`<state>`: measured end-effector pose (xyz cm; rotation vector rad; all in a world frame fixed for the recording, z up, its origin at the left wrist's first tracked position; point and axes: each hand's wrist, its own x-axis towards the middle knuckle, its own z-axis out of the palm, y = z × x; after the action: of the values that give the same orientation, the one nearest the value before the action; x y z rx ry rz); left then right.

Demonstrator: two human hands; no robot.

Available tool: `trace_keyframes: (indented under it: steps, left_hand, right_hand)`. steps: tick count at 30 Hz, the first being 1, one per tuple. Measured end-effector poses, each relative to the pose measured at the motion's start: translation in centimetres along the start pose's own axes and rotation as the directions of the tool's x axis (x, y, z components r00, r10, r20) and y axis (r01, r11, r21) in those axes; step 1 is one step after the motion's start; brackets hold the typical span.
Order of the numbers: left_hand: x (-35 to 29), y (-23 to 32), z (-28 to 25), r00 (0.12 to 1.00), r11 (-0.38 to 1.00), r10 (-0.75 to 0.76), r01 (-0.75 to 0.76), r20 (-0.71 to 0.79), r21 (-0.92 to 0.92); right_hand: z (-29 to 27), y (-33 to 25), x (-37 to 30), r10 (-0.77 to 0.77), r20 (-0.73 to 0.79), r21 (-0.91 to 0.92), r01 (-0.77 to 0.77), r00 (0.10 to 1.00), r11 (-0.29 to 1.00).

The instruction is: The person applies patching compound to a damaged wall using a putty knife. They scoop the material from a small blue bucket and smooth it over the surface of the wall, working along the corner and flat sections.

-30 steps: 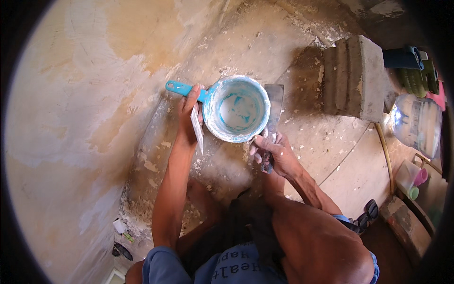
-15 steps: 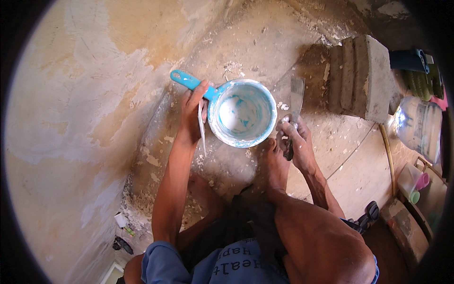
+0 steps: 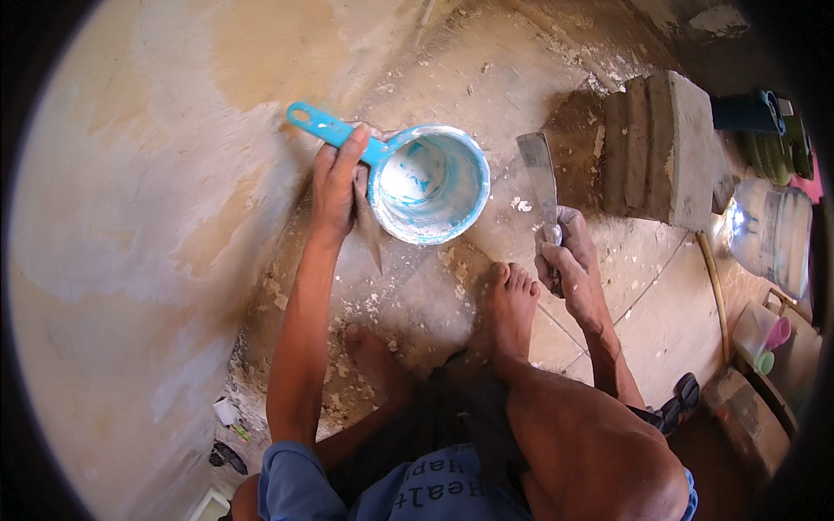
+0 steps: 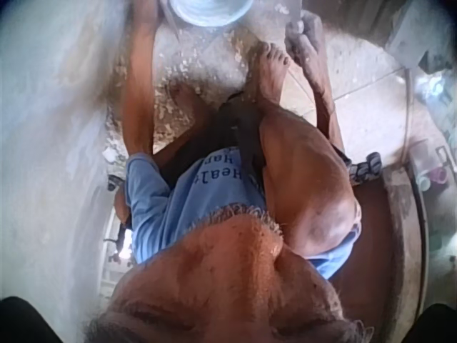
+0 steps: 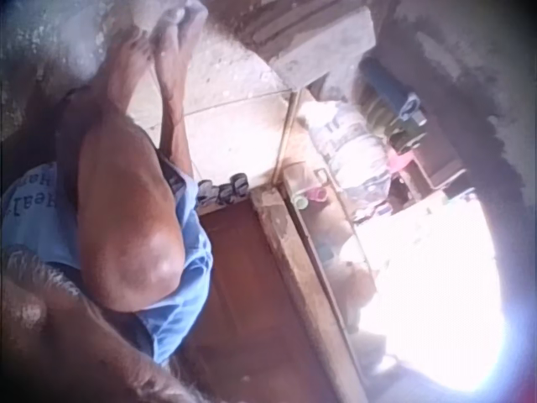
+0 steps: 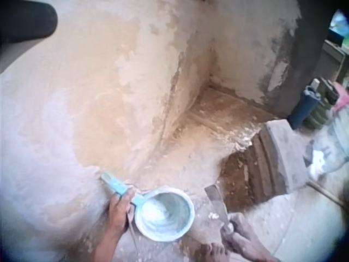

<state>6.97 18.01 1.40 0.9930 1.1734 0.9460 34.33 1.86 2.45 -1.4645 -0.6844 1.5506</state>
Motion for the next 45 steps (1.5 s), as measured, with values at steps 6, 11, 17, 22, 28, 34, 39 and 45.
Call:
trace_keyframes:
  steps: [6,11,17,22,28,34,39,45]
  left_hand:
    - [-0.5,-0.3,-0.5,0.999,0.998,-0.035,0.034,-0.039,-0.044]
    - [-0.7,0.0,0.0,0.998,0.998,-0.044,0.042,-0.037,-0.056]
    - [-0.8,0.0,0.2,1.0,0.997,-0.009,0.01,-0.009,0.074]
    - [-0.5,-0.7,0.9,0.997,0.991,0.074,-0.072,-0.016,0.115]
    - [-0.8,-0.2,2.3,0.99,0.955,0.135,-0.139,0.034,0.263]
    - [-0.8,0.5,3.0,0.992,0.935,0.084,-0.113,0.099,0.335]
    - [-1.3,0.5,4.2,0.988,0.934,0.12,-0.145,0.095,0.326]
    - [-2.6,0.2,4.5,0.989,0.923,0.106,-0.135,0.099,0.36]
  right_hand:
    - [0.6,-2.1,-1.2,0.055,0.0,0.022,-0.055,0.999,0.998]
    - [0.9,-1.4,-1.0,-0.041,0.045,0.074,0.038,0.998,0.997]
    - [1.2,-3.3,-1.8,-0.042,0.004,-0.016,0.042,0.999,0.999]
    - [0.0,-4.1,-2.4,0.042,0.008,-0.09,-0.041,0.999,0.995]
    - [-0.1,-5.1,-1.7,-0.191,0.138,-0.636,0.235,0.972,0.735]
    - [1.4,-6.1,0.4,-0.33,0.289,-0.804,0.415,0.899,0.426]
    - [3.3,-5.3,3.3,-0.278,0.471,-0.872,0.489,0.837,-0.004]
    - [6.1,-2.1,4.6,-0.23,0.536,-0.834,0.468,0.812,-0.291]
